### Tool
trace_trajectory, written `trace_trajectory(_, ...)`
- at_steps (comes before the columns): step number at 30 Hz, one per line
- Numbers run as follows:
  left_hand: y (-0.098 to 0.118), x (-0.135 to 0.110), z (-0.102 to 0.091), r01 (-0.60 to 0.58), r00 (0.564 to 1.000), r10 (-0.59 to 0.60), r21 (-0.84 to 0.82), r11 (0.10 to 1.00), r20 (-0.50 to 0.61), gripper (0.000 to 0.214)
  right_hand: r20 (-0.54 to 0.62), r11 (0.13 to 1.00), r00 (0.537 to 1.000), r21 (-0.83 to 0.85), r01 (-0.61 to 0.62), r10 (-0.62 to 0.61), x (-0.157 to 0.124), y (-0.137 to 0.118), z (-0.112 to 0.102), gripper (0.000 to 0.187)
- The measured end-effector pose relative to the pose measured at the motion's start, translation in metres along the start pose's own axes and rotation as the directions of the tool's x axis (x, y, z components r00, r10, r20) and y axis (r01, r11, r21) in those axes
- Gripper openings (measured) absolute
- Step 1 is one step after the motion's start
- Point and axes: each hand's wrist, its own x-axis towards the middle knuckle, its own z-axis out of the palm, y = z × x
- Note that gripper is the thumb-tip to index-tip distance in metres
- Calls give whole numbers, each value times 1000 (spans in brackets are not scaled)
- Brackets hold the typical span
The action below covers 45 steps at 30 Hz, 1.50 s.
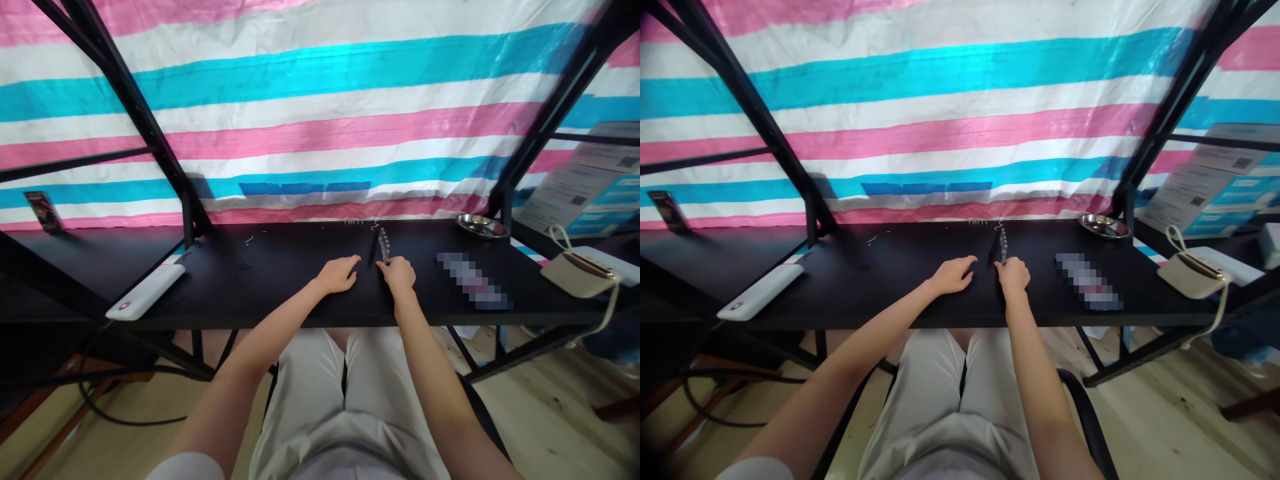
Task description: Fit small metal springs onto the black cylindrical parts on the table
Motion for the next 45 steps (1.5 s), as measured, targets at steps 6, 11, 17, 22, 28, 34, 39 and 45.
trace_trajectory(6, -2, 21, 9, -162, 986, 156, 164, 973, 50, 52, -4, 1000, 1000, 2, 12, -12, 2, 2, 1, 38)
trace_trajectory(11, -6, 36, 16, -203, 979, 192, 200, 958, 73, 59, 21, 1000, 1000, -2, 4, -4, 1, 0, -2, 35)
trace_trajectory(17, -11, 37, 21, -229, 973, 217, 300, 926, 72, 50, 19, 1000, 1000, -6, 5, -5, 2, 0, -1, 36)
trace_trajectory(22, -15, 36, 23, -206, 977, 215, 331, 921, 10, 35, 9, 1000, 1000, -8, -4, 4, 4, 1, 1, 34)
trace_trajectory(28, -15, 33, 20, -193, 978, 210, 474, 859, 19, 26, 7, 999, 1000, -51, 8, -8, 4, 2, 3, 31)
trace_trajectory(34, -13, 27, 15, -150, 946, 273, 513, 845, -173, 29, 17, 976, 981, -96, 193, -192, -4, -3, 5, 33)
trace_trajectory(39, -13, 28, 14, -105, 928, 260, 484, 869, -266, 30, 53, 922, 932, -140, 362, -358, -9, -9, 7, 34)
trace_trajectory(45, -13, 27, 11, -66, 935, 206, 428, 901, -290, 31, 76, 880, 897, -170, 443, -436, -10, -9, 9, 34)
